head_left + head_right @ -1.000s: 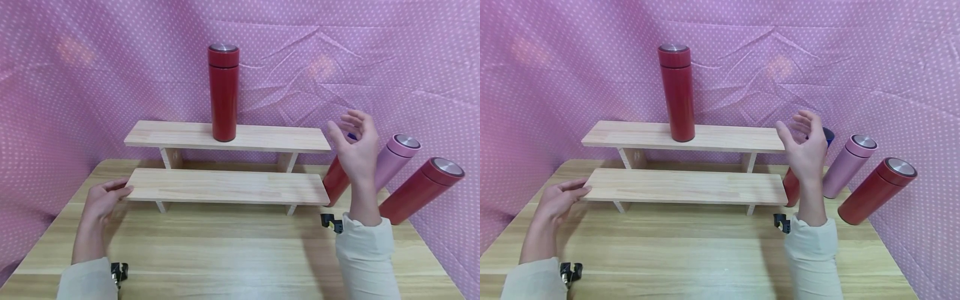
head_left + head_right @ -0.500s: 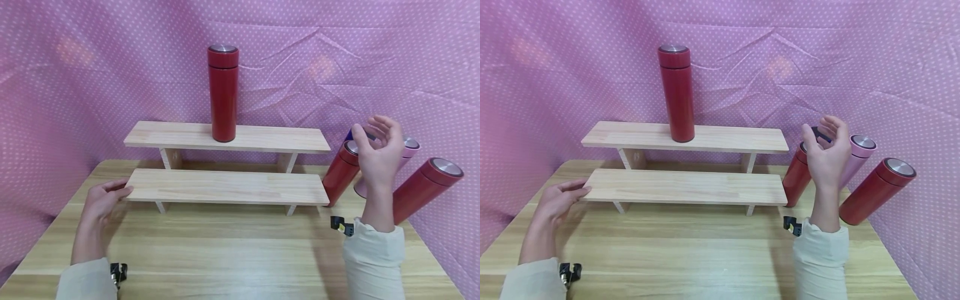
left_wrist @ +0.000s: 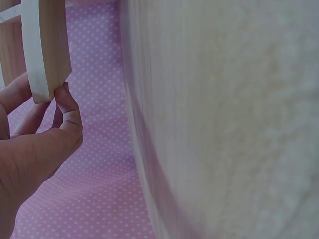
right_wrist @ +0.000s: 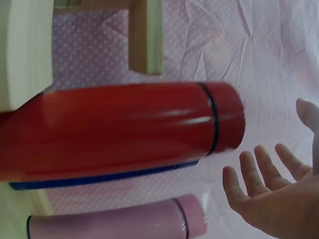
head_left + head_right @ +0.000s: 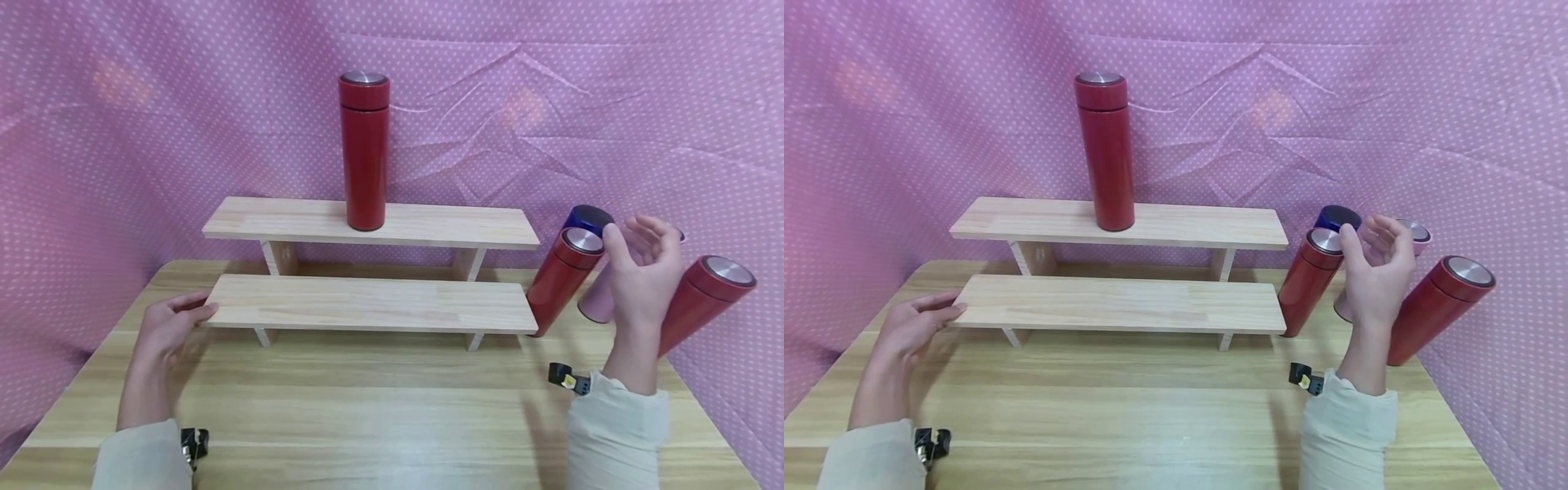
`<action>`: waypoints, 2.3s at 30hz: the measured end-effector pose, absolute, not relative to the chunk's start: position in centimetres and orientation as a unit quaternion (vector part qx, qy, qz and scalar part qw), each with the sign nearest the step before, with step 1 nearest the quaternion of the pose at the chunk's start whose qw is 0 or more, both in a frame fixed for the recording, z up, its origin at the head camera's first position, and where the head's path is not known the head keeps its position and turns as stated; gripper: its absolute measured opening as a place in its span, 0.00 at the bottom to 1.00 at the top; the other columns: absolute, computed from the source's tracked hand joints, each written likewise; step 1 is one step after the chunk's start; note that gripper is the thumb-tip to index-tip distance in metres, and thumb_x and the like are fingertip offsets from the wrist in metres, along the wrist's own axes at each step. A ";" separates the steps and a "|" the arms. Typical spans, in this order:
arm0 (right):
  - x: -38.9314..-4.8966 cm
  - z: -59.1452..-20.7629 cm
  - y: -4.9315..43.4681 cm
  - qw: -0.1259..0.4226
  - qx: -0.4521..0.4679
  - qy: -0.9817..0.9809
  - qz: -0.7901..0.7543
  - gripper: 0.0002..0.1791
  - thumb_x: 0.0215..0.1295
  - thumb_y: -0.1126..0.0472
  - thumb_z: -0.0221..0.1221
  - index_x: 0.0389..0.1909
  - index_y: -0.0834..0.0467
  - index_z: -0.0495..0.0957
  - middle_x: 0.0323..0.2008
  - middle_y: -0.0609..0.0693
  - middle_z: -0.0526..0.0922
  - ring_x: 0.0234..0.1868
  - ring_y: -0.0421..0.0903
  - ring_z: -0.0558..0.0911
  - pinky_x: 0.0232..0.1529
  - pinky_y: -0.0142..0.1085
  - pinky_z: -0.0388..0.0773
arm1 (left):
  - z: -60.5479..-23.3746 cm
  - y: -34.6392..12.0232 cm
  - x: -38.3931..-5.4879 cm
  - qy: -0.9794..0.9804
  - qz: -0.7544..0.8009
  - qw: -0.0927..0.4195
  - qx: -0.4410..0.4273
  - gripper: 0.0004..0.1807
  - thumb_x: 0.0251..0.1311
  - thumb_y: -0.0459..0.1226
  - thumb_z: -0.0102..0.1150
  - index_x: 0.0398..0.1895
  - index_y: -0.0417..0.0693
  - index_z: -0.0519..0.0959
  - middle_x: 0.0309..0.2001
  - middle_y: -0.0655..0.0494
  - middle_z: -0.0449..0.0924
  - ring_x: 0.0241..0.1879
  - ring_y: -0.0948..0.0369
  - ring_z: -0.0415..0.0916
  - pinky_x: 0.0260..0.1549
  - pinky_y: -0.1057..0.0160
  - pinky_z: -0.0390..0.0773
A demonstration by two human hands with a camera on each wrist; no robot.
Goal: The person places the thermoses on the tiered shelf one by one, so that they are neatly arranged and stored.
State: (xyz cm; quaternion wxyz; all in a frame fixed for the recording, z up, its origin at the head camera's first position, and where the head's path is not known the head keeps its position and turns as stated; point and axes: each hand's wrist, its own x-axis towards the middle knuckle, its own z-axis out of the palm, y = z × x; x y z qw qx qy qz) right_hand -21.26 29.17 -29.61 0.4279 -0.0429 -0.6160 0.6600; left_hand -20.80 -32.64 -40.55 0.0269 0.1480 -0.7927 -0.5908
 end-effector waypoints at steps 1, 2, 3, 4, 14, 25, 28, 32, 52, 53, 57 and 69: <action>-21.2 -29.9 29.4 0.427 -0.044 -0.610 0.666 0.22 0.56 0.70 0.71 0.52 0.59 0.80 0.47 0.51 0.82 0.49 0.44 0.81 0.59 0.32 0.73 | -40.5 -32.7 -20.8 -0.792 -0.591 0.027 0.151 0.35 0.65 0.42 0.69 0.71 0.37 0.69 0.46 0.71 0.74 0.35 0.71 0.72 0.30 0.71 0.76; -21.2 -30.1 29.6 0.426 -0.046 -0.602 0.674 0.21 0.56 0.70 0.71 0.51 0.59 0.80 0.47 0.51 0.82 0.49 0.44 0.81 0.58 0.32 0.74 | -40.5 -32.7 -20.8 -0.792 -0.590 0.026 0.152 0.35 0.65 0.42 0.68 0.71 0.37 0.69 0.46 0.71 0.74 0.34 0.70 0.71 0.28 0.71 0.75; -21.2 -30.4 29.8 0.423 -0.048 -0.596 0.681 0.21 0.55 0.71 0.71 0.51 0.60 0.81 0.47 0.51 0.83 0.49 0.44 0.81 0.57 0.31 0.74 | -40.5 -32.7 -20.8 -0.792 -0.590 0.026 0.154 0.35 0.65 0.42 0.68 0.71 0.37 0.69 0.46 0.71 0.74 0.31 0.70 0.70 0.25 0.70 0.74; -21.2 -30.8 29.9 0.422 -0.054 -0.590 0.687 0.21 0.55 0.71 0.72 0.51 0.60 0.81 0.46 0.51 0.83 0.49 0.44 0.81 0.55 0.30 0.74 | -40.4 -32.7 -20.7 -0.791 -0.591 0.026 0.156 0.34 0.65 0.42 0.69 0.71 0.38 0.70 0.45 0.71 0.74 0.29 0.70 0.69 0.23 0.70 0.73; -20.8 -34.1 32.0 0.389 -0.097 -0.567 0.720 0.18 0.58 0.72 0.70 0.49 0.61 0.81 0.45 0.50 0.84 0.49 0.44 0.80 0.44 0.24 0.79 | -40.7 -32.7 -20.8 -0.796 -0.584 0.029 0.152 0.35 0.66 0.41 0.68 0.71 0.36 0.67 0.47 0.69 0.74 0.34 0.70 0.72 0.25 0.69 0.73; -20.8 -37.1 32.8 0.307 -0.131 -0.571 0.750 0.19 0.61 0.72 0.68 0.52 0.59 0.78 0.47 0.48 0.82 0.52 0.42 0.79 0.42 0.24 0.80 | -40.7 -32.6 -20.8 -0.798 -0.583 0.031 0.152 0.36 0.66 0.42 0.68 0.71 0.36 0.67 0.48 0.68 0.75 0.40 0.71 0.73 0.35 0.71 0.77; -21.0 -37.9 32.9 0.285 -0.129 -0.544 0.779 0.20 0.62 0.75 0.66 0.53 0.61 0.76 0.47 0.50 0.82 0.50 0.42 0.80 0.39 0.27 0.82 | -40.8 -32.6 -20.8 -0.796 -0.584 0.028 0.154 0.36 0.66 0.43 0.68 0.72 0.36 0.67 0.51 0.65 0.74 0.41 0.71 0.73 0.35 0.71 0.77; -21.3 -39.1 33.1 0.247 -0.122 -0.533 0.800 0.21 0.64 0.75 0.65 0.56 0.61 0.74 0.48 0.50 0.81 0.46 0.41 0.82 0.37 0.29 0.83 | -40.7 -32.6 -20.9 -0.792 -0.590 0.027 0.156 0.35 0.66 0.42 0.68 0.72 0.37 0.68 0.48 0.68 0.74 0.39 0.71 0.73 0.36 0.72 0.77; -21.3 -42.6 34.1 0.056 -0.004 -0.569 0.820 0.19 0.72 0.70 0.58 0.59 0.50 0.71 0.55 0.46 0.73 0.54 0.38 0.76 0.54 0.34 0.79 | -40.5 -32.6 -21.0 -0.796 -0.582 0.026 0.164 0.35 0.66 0.43 0.68 0.71 0.38 0.69 0.51 0.65 0.73 0.41 0.70 0.71 0.33 0.72 0.75; -21.4 -42.6 34.0 0.051 -0.002 -0.574 0.817 0.20 0.72 0.70 0.58 0.60 0.50 0.70 0.55 0.46 0.72 0.54 0.38 0.76 0.55 0.34 0.79 | -40.5 -32.6 -20.9 -0.797 -0.581 0.027 0.163 0.35 0.66 0.43 0.68 0.71 0.38 0.68 0.52 0.65 0.73 0.41 0.70 0.71 0.32 0.72 0.75; -21.7 -42.7 33.8 0.031 0.007 -0.572 0.820 0.25 0.72 0.70 0.58 0.64 0.52 0.64 0.57 0.47 0.71 0.54 0.39 0.79 0.56 0.35 0.78 | -40.5 -32.6 -20.8 -0.798 -0.579 0.028 0.164 0.34 0.65 0.44 0.68 0.71 0.39 0.70 0.48 0.69 0.74 0.32 0.69 0.70 0.22 0.68 0.71; -22.3 -43.5 33.3 0.036 -0.002 -0.609 0.793 0.28 0.69 0.73 0.60 0.63 0.49 0.65 0.56 0.48 0.71 0.54 0.39 0.77 0.54 0.32 0.78 | -40.4 -32.7 -20.7 -0.771 -0.618 0.033 0.150 0.30 0.64 0.41 0.70 0.67 0.42 0.74 0.44 0.72 0.75 0.26 0.71 0.69 0.22 0.71 0.74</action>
